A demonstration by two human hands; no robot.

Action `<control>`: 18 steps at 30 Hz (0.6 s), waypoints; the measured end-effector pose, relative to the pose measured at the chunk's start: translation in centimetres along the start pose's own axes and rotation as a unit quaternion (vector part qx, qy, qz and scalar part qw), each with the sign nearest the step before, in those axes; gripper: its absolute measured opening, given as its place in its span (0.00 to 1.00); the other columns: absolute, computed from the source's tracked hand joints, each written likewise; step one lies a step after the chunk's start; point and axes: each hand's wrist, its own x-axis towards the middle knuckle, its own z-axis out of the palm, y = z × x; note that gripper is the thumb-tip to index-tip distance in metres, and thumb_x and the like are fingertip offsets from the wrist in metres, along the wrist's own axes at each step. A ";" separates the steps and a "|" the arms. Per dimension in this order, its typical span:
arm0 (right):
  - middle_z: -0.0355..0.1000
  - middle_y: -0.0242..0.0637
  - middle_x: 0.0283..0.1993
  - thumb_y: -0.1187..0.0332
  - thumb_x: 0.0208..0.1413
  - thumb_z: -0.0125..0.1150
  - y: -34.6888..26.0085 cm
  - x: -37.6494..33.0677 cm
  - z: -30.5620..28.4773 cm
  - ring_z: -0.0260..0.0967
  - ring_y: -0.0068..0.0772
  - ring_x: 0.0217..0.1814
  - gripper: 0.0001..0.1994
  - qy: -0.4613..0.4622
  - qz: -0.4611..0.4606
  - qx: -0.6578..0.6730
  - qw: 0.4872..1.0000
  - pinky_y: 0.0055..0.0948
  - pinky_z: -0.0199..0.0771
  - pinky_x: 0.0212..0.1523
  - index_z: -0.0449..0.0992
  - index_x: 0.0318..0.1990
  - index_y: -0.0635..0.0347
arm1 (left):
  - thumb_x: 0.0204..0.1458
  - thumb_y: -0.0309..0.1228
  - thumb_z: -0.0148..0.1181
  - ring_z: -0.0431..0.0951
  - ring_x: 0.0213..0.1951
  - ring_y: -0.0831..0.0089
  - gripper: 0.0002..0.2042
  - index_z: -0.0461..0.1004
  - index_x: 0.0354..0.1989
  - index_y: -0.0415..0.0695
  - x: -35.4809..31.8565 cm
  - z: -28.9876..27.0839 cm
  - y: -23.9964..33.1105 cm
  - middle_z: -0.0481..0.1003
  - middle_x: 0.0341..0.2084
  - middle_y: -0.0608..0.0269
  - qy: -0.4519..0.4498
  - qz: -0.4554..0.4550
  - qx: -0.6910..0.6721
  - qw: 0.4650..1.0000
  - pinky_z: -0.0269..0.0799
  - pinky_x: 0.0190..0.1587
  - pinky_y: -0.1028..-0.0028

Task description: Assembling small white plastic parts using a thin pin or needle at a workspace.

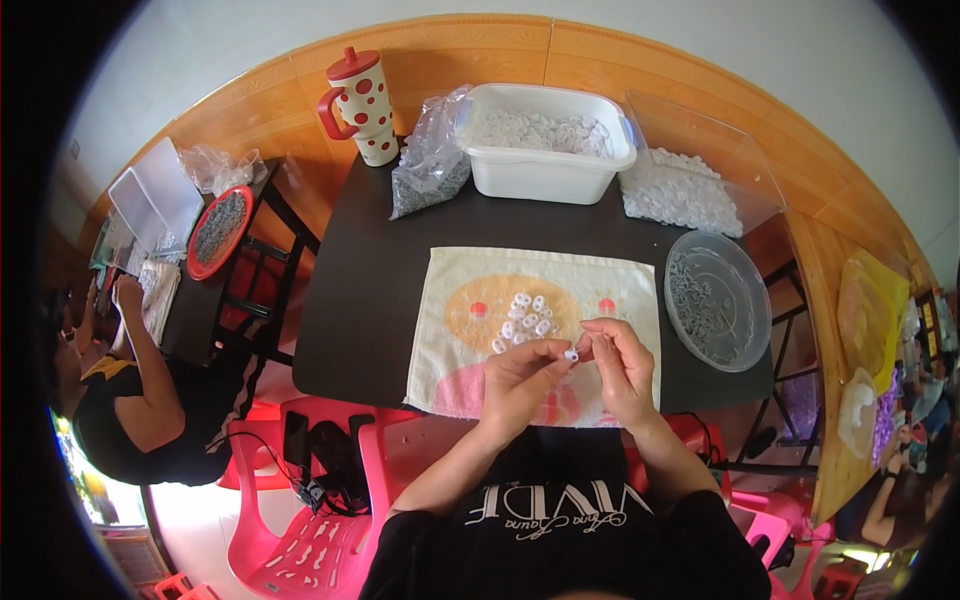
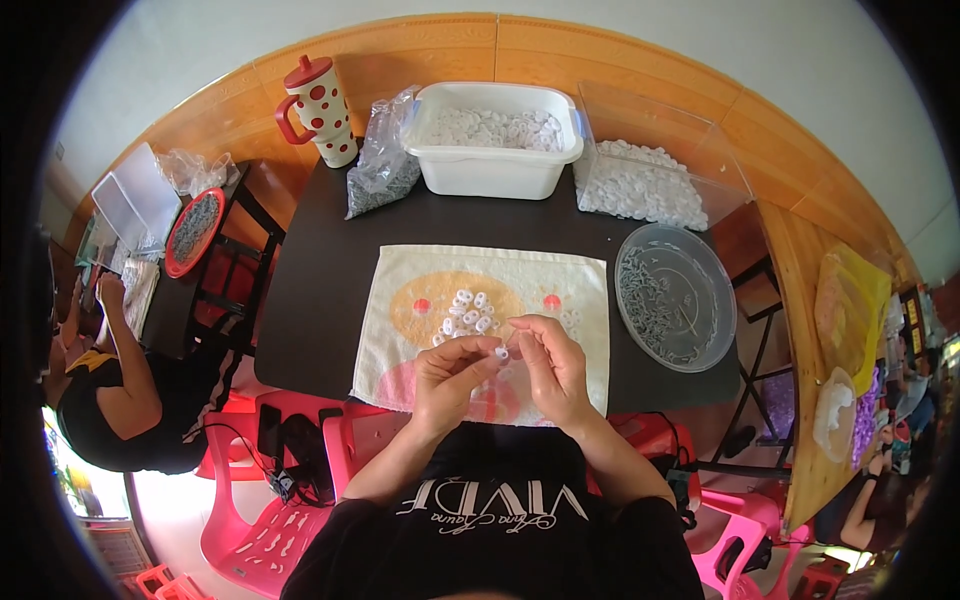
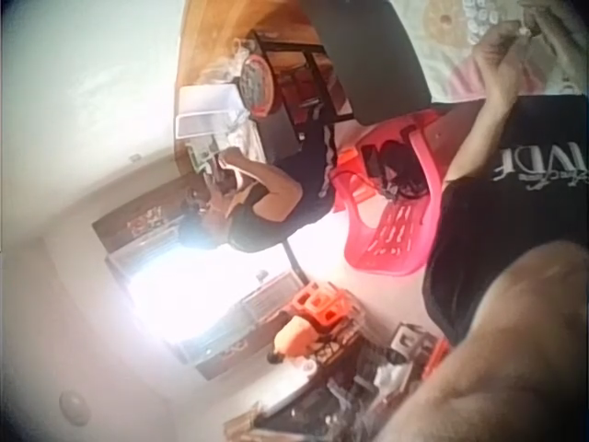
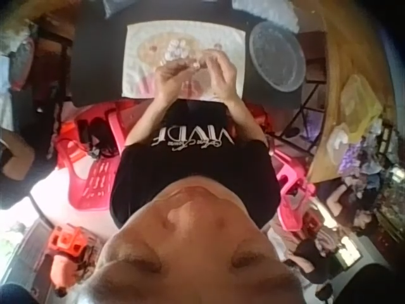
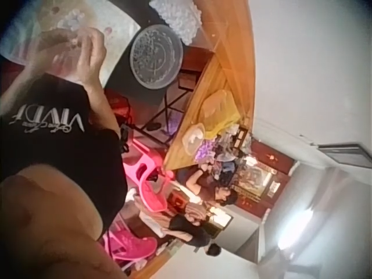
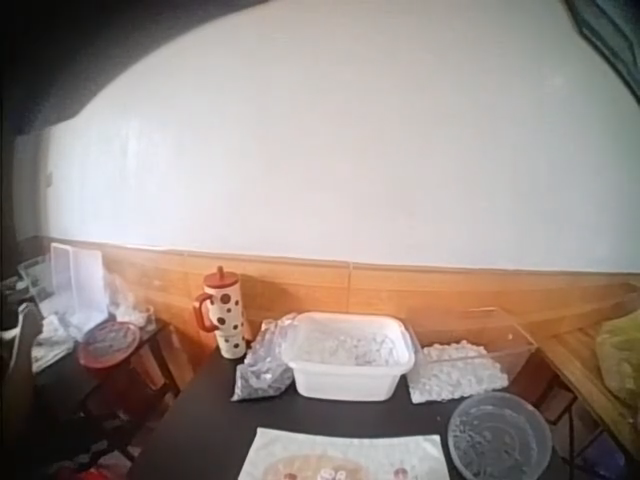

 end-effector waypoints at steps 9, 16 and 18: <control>0.70 0.36 0.35 0.82 0.58 0.53 -0.3 1.0 -1.9 0.69 0.21 0.38 0.08 -0.056 0.002 -0.091 0.994 0.20 0.69 0.40 0.72 0.45 0.67 | 0.51 0.17 0.62 0.74 0.31 0.83 0.04 0.79 0.34 0.36 1.2 -0.7 0.1 0.77 0.28 0.65 0.050 0.089 0.148 0.984 0.68 0.34 0.83; 0.70 0.41 0.39 0.84 0.43 0.59 0.7 0.6 -2.9 0.69 0.42 0.39 0.10 -0.149 -0.152 -0.356 0.910 0.35 0.69 0.40 0.74 0.35 0.65 | 0.52 0.16 0.60 0.76 0.35 0.78 0.08 0.78 0.40 0.35 1.8 -2.2 0.2 0.79 0.33 0.62 0.088 0.066 0.051 0.993 0.74 0.40 0.78; 0.67 0.40 0.45 0.80 0.41 0.58 0.6 0.1 -1.9 0.64 0.44 0.48 0.09 -0.150 -0.126 -0.461 0.866 0.40 0.64 0.45 0.75 0.34 0.62 | 0.52 0.15 0.59 0.78 0.36 0.76 0.10 0.78 0.43 0.35 1.6 -2.0 0.0 0.79 0.33 0.61 0.098 0.042 0.045 0.993 0.75 0.40 0.77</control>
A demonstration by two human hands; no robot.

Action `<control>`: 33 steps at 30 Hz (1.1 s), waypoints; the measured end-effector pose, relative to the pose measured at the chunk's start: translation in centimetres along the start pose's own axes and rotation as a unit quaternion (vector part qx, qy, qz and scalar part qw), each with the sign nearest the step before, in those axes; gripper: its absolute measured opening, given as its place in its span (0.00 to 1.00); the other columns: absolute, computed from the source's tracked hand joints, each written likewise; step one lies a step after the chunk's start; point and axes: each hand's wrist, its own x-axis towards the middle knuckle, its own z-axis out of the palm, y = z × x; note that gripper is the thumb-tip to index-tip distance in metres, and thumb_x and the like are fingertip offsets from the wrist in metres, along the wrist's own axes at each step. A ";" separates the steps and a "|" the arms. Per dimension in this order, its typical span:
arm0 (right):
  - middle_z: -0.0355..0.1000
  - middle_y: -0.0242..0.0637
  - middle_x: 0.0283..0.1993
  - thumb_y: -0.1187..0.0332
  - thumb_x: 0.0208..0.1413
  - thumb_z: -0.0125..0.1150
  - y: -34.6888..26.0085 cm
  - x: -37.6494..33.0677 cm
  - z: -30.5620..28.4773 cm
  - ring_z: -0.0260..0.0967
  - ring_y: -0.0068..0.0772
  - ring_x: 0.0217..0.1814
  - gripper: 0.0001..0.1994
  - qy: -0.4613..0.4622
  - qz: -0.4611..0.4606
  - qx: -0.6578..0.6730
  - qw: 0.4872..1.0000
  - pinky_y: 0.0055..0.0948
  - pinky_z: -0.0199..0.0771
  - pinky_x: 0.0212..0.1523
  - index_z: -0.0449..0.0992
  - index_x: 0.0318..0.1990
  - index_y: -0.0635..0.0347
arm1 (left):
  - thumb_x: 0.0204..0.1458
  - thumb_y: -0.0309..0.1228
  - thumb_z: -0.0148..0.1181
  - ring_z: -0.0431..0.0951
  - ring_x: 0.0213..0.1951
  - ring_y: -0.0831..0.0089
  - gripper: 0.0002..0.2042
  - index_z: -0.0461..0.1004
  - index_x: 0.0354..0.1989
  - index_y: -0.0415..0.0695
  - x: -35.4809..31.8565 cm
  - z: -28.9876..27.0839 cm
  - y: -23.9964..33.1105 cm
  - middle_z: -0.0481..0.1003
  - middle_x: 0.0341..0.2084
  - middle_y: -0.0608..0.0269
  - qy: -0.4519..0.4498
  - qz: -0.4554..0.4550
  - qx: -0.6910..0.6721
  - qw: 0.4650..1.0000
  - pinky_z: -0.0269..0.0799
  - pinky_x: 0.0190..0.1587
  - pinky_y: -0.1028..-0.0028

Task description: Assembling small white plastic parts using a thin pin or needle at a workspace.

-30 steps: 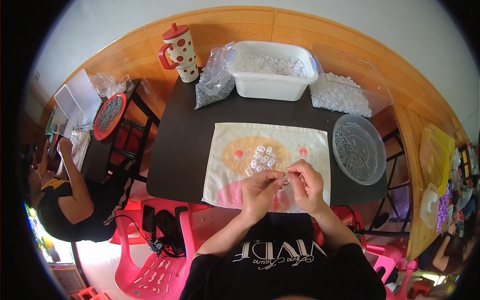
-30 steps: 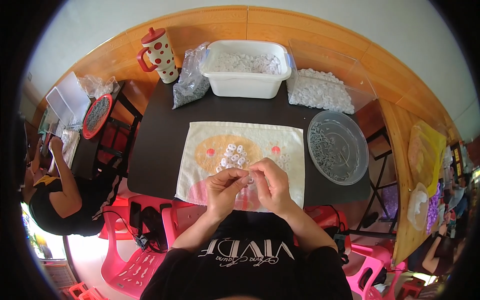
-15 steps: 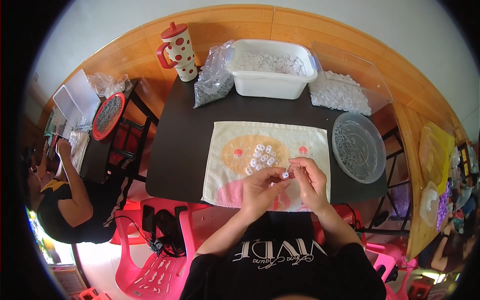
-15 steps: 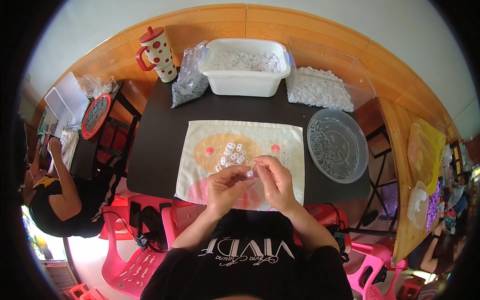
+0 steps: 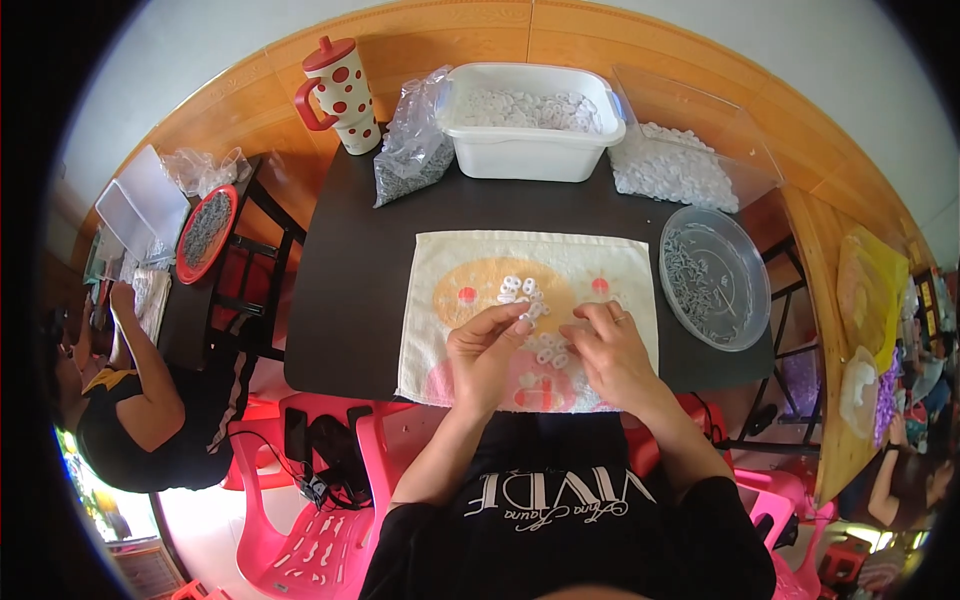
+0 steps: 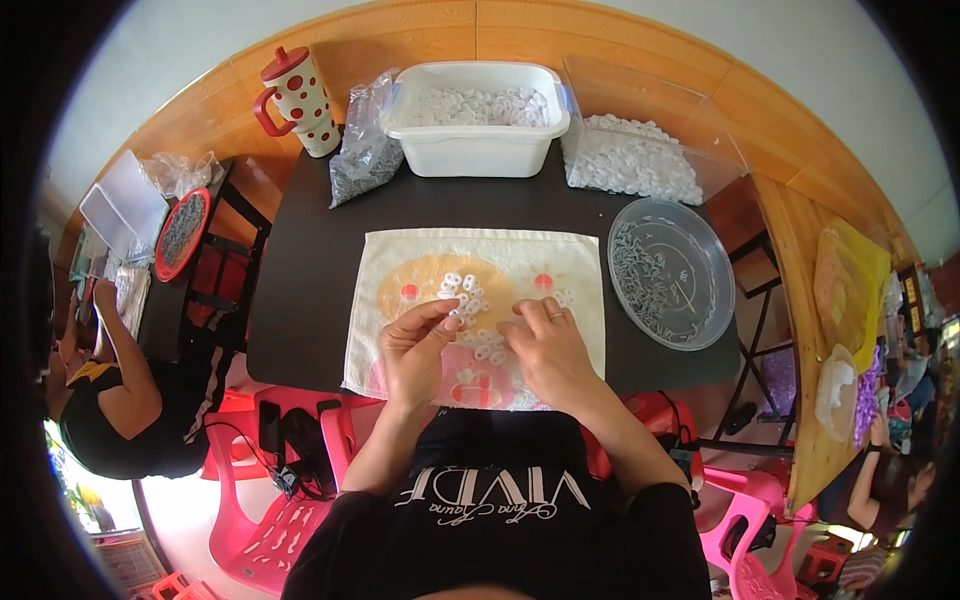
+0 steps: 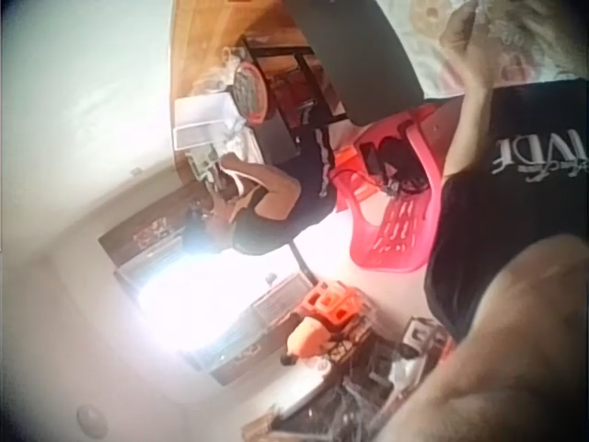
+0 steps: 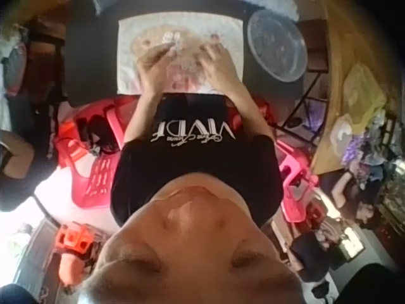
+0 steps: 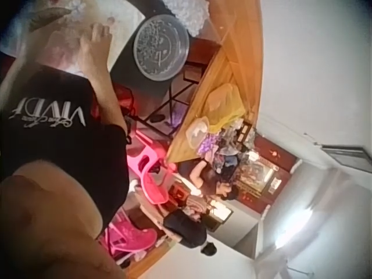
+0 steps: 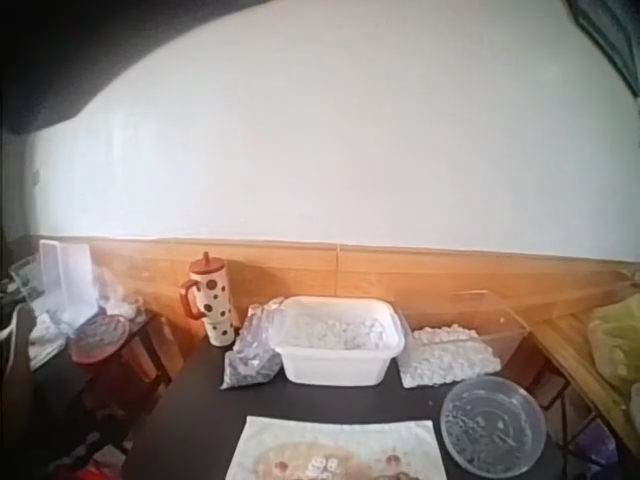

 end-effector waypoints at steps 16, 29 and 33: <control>0.73 0.28 0.33 0.77 0.58 0.59 0.0 -0.2 -1.1 0.65 0.11 0.32 0.05 0.069 0.251 0.493 0.830 0.14 0.65 0.33 0.76 0.41 0.67 | 0.53 0.16 0.58 0.80 0.34 0.74 0.08 0.77 0.41 0.33 -1.5 0.5 -0.6 0.80 0.31 0.56 -0.106 -0.073 -0.001 0.992 0.77 0.36 0.79; 0.74 0.30 0.32 0.80 0.57 0.58 -1.6 0.8 -1.3 0.64 0.10 0.30 0.06 0.078 0.204 0.501 0.838 0.12 0.61 0.29 0.77 0.41 0.68 | 0.50 0.12 0.57 0.77 0.32 0.78 0.17 0.76 0.49 0.35 -2.1 1.1 0.1 0.77 0.29 0.62 -0.119 -0.048 -0.030 0.991 0.74 0.39 0.80; 0.74 0.30 0.33 0.80 0.58 0.58 -1.6 0.6 -1.4 0.67 0.12 0.35 0.05 0.063 0.207 0.507 0.834 0.13 0.65 0.35 0.77 0.41 0.69 | 0.49 0.11 0.57 0.76 0.31 0.80 0.18 0.75 0.50 0.35 -2.1 1.0 0.1 0.77 0.28 0.63 -0.128 -0.043 -0.026 0.990 0.74 0.39 0.80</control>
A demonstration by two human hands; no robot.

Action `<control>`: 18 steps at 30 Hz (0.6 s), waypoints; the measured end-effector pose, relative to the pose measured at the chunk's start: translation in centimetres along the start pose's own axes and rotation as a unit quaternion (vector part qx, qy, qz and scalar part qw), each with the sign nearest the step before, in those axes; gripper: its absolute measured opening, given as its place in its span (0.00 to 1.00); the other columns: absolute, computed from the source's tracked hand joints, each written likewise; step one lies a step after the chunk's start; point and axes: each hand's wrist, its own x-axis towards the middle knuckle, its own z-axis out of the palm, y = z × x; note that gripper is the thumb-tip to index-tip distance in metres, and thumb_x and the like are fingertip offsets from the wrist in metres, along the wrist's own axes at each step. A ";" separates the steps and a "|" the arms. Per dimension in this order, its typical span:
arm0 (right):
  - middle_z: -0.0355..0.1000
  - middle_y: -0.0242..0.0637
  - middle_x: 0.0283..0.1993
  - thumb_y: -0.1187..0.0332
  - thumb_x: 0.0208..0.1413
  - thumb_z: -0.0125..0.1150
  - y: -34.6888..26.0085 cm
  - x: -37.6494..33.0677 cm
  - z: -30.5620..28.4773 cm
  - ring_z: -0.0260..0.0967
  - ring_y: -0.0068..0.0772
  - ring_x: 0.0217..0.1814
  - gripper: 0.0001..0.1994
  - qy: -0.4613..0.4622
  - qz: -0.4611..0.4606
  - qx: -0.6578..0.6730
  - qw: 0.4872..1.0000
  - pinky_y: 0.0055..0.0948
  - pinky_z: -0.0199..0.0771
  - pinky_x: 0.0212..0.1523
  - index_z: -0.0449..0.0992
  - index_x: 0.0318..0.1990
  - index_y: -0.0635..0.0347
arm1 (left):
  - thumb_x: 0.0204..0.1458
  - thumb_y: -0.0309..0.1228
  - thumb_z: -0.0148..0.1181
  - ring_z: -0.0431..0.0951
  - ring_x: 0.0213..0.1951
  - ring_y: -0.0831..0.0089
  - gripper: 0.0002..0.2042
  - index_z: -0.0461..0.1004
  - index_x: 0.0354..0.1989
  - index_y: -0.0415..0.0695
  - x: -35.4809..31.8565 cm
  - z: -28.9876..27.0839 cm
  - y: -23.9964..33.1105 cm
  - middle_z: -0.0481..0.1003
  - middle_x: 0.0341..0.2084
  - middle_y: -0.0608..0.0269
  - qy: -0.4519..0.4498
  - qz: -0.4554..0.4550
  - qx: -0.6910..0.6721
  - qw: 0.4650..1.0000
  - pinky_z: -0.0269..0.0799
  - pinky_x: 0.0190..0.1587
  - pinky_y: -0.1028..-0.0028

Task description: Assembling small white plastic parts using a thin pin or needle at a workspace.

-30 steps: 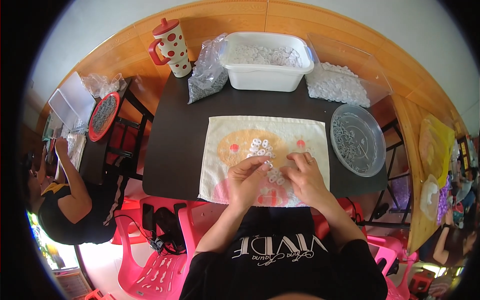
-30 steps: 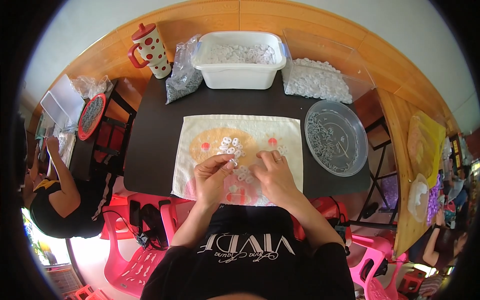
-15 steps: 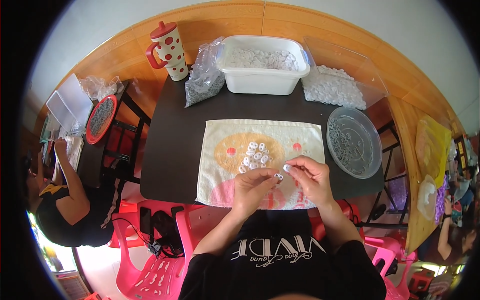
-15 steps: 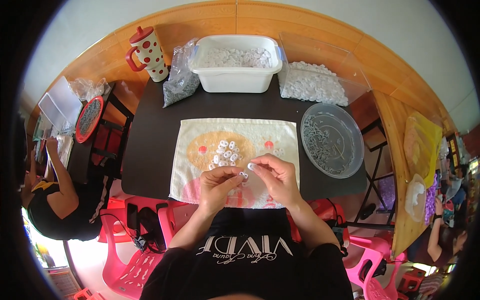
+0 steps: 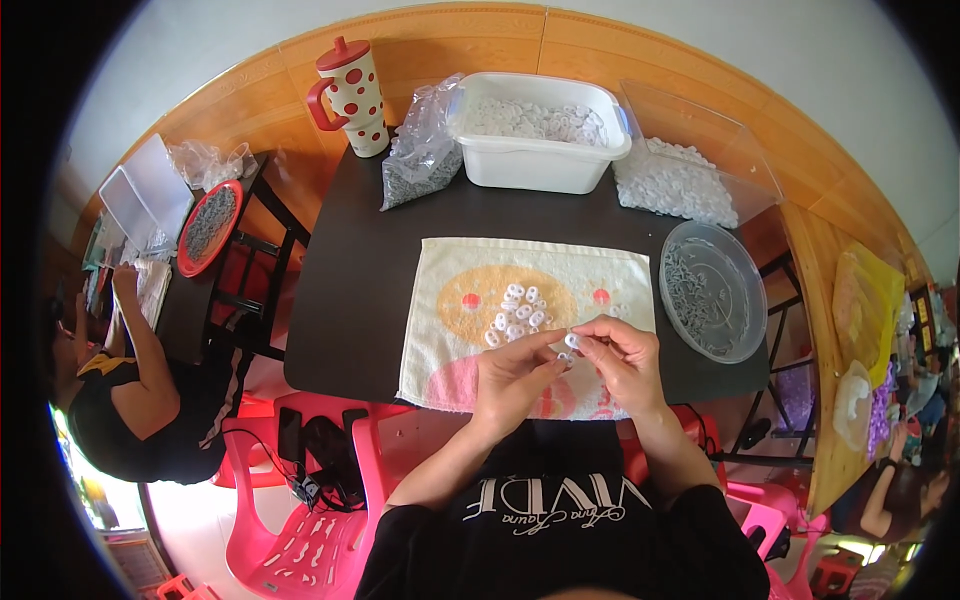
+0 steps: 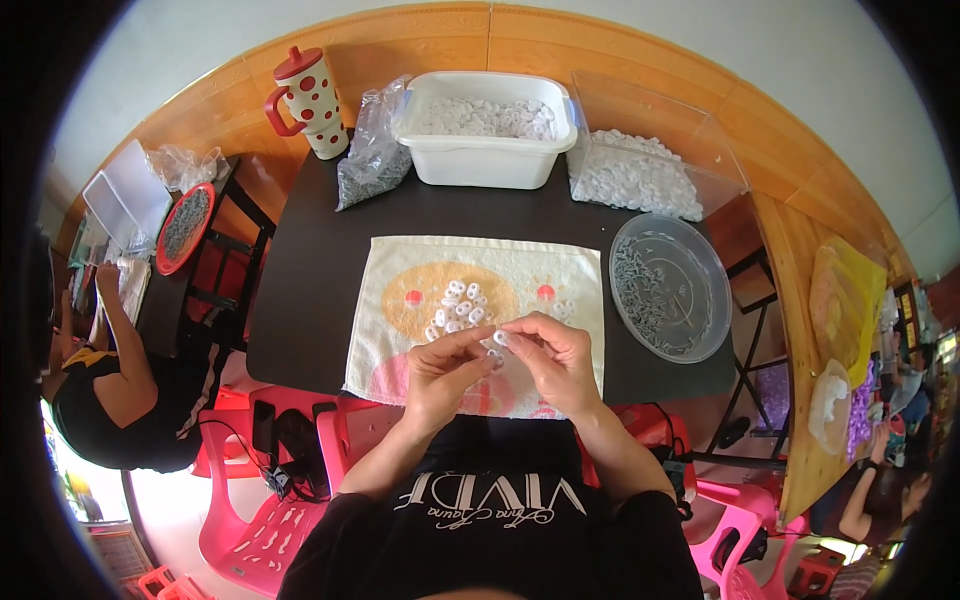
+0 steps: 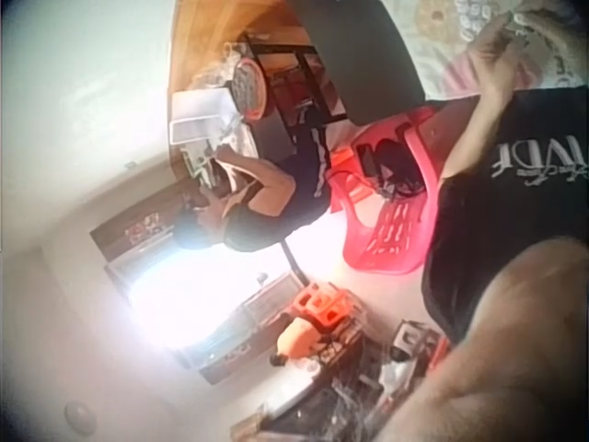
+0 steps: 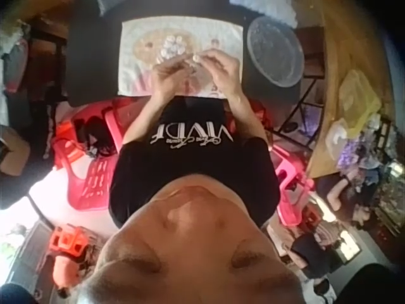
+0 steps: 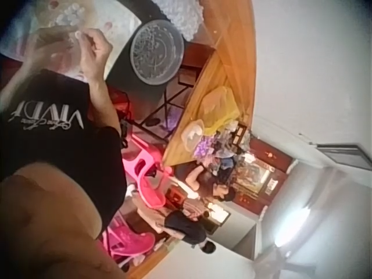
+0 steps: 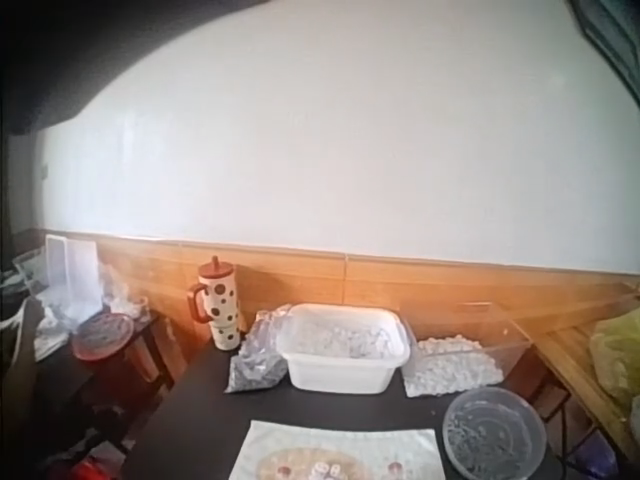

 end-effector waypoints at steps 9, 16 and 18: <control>0.74 0.32 0.32 0.82 0.56 0.58 0.3 -0.1 0.2 0.67 0.14 0.34 0.05 0.007 -0.019 -0.025 0.999 0.16 0.66 0.34 0.77 0.39 0.69 | 0.49 0.11 0.57 0.76 0.31 0.80 0.17 0.76 0.48 0.35 -0.1 0.2 -0.1 0.76 0.29 0.64 0.008 0.011 -0.014 1.000 0.74 0.38 0.80; 0.73 0.35 0.33 0.82 0.54 0.59 1.4 0.0 -0.3 0.69 0.18 0.34 0.08 -0.038 -0.086 -0.041 0.995 0.17 0.67 0.34 0.76 0.41 0.69 | 0.50 0.12 0.57 0.76 0.32 0.80 0.16 0.76 0.48 0.35 -0.2 0.1 -0.1 0.77 0.31 0.63 0.011 0.003 0.001 1.000 0.73 0.38 0.81; 0.73 0.36 0.35 0.83 0.51 0.61 1.1 0.0 -0.4 0.70 0.21 0.35 0.13 -0.058 -0.101 -0.058 0.991 0.19 0.68 0.35 0.76 0.45 0.68 | 0.51 0.12 0.58 0.77 0.33 0.80 0.16 0.76 0.49 0.35 -0.2 0.1 -0.2 0.78 0.33 0.62 0.025 0.011 -0.005 1.000 0.73 0.38 0.82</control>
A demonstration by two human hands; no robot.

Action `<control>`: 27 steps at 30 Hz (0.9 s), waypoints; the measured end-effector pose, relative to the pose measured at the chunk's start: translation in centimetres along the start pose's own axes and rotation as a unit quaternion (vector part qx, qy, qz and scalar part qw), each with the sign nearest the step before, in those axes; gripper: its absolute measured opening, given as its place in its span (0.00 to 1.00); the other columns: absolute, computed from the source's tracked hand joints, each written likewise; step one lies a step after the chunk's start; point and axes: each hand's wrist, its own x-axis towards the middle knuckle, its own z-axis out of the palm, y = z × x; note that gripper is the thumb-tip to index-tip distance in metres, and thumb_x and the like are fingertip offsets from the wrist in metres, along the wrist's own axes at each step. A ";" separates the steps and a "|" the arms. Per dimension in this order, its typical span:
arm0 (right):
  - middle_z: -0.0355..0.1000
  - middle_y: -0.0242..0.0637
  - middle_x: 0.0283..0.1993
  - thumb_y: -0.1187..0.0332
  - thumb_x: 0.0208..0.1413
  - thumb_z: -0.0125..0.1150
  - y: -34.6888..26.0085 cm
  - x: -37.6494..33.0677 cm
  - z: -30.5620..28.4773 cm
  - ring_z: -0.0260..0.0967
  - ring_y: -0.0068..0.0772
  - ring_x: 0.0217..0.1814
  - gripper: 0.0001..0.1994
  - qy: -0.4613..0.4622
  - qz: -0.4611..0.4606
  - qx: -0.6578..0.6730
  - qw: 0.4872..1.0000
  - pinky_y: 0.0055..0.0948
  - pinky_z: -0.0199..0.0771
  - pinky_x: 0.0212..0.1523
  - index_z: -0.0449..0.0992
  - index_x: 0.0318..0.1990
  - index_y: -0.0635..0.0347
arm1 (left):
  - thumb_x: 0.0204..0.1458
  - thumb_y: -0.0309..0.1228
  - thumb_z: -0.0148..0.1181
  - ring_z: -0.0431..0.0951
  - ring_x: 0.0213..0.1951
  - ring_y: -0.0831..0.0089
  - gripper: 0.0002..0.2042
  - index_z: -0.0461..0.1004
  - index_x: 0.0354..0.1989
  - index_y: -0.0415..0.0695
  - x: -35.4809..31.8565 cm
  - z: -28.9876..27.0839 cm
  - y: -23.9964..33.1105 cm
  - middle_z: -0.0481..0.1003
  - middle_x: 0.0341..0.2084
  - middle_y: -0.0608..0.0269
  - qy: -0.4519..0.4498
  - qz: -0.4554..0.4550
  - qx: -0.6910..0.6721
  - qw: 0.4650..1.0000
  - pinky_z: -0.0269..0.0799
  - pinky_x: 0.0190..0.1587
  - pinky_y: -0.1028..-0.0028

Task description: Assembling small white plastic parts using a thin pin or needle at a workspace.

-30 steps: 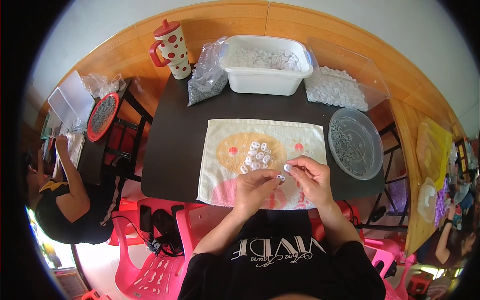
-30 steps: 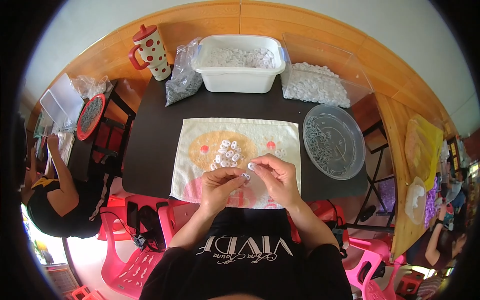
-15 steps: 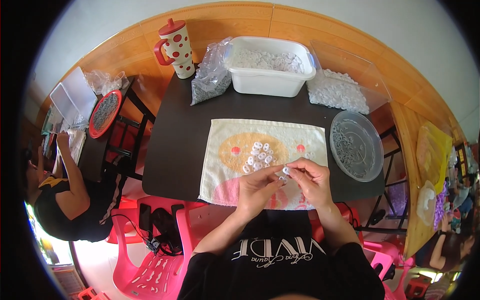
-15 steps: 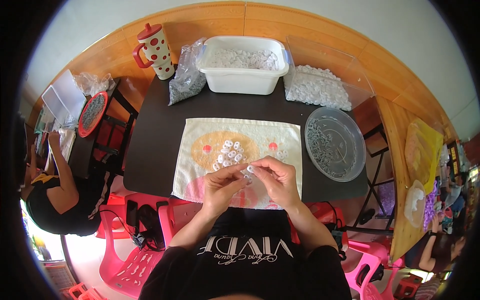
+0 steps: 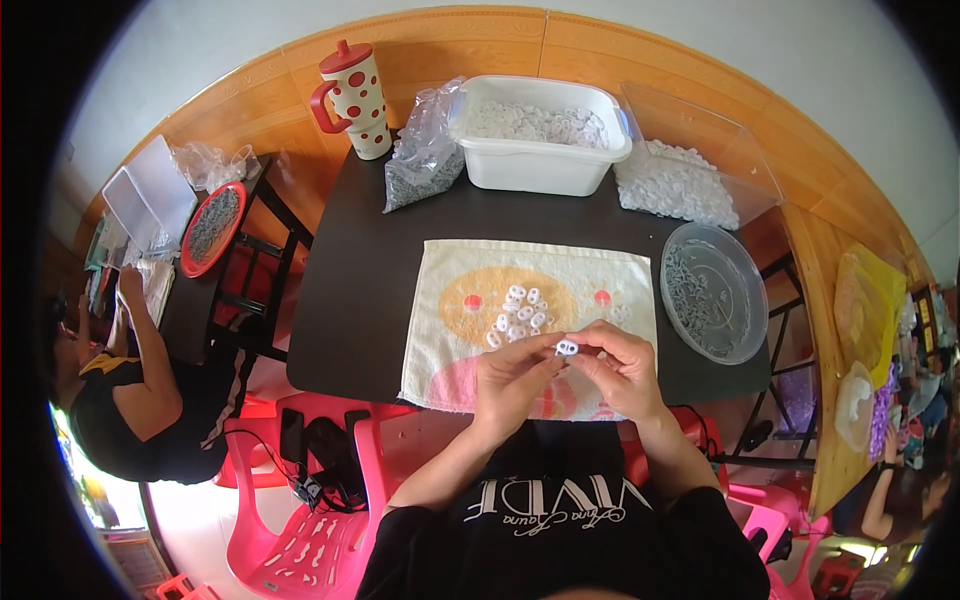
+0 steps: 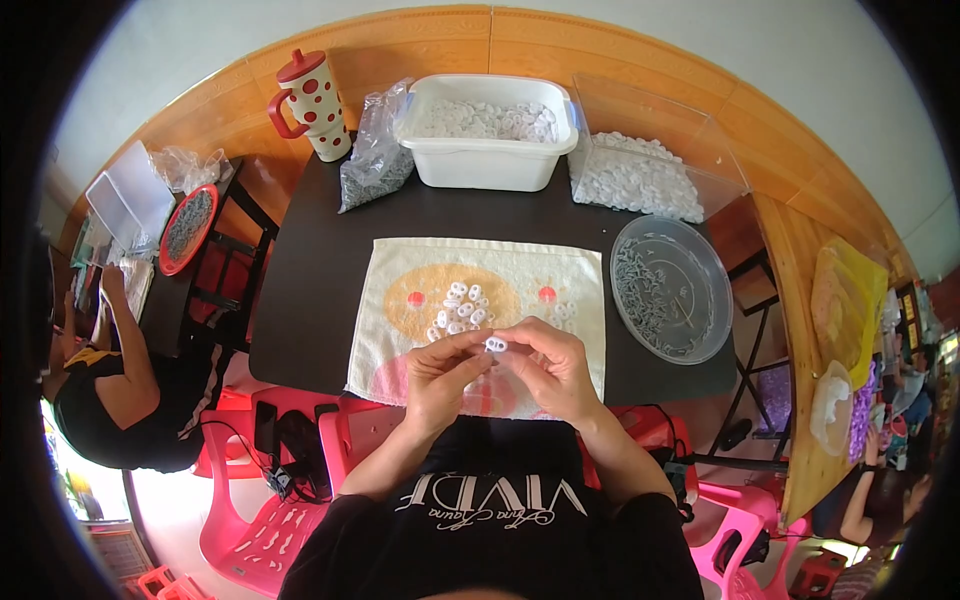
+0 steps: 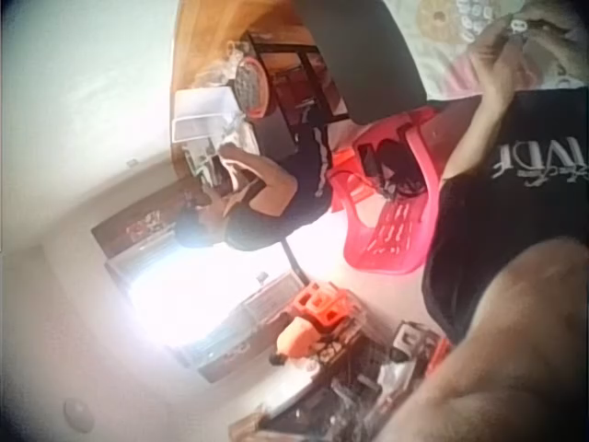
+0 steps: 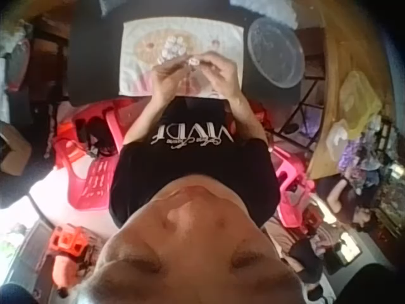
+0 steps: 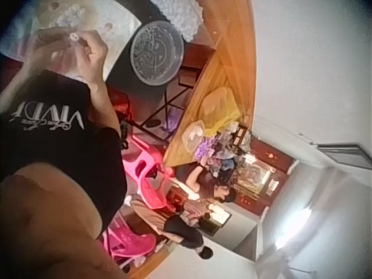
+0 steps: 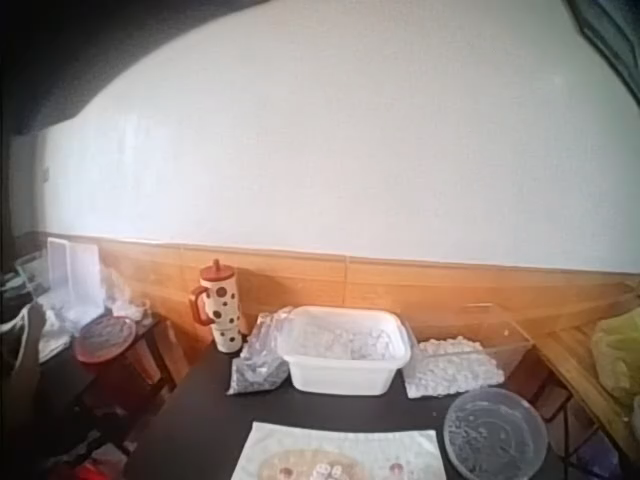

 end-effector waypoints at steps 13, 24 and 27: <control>0.71 0.41 0.40 0.85 0.51 0.60 -0.7 -0.8 0.4 0.70 0.27 0.38 0.17 0.004 -0.084 -0.078 0.993 0.20 0.68 0.36 0.74 0.50 0.71 | 0.50 0.13 0.60 0.77 0.34 0.79 0.15 0.77 0.47 0.38 0.1 -0.4 -0.9 0.79 0.33 0.62 -0.034 0.026 -0.063 0.997 0.73 0.38 0.80; 0.71 0.43 0.40 0.84 0.53 0.58 -1.4 -1.5 1.5 0.68 0.30 0.38 0.17 0.042 -0.110 -0.103 0.988 0.24 0.69 0.39 0.72 0.52 0.71 | 0.47 0.13 0.62 0.78 0.37 0.76 0.16 0.78 0.46 0.38 -0.1 -0.6 -0.7 0.79 0.35 0.59 -0.061 0.002 -0.113 0.992 0.75 0.42 0.78; 0.71 0.42 0.39 0.84 0.53 0.58 -1.3 -1.7 1.7 0.68 0.31 0.37 0.17 0.052 -0.114 -0.089 0.988 0.24 0.69 0.39 0.72 0.52 0.72 | 0.47 0.13 0.63 0.78 0.37 0.75 0.16 0.78 0.45 0.38 -0.1 -0.5 -0.6 0.79 0.34 0.59 -0.064 0.012 -0.102 0.993 0.75 0.42 0.77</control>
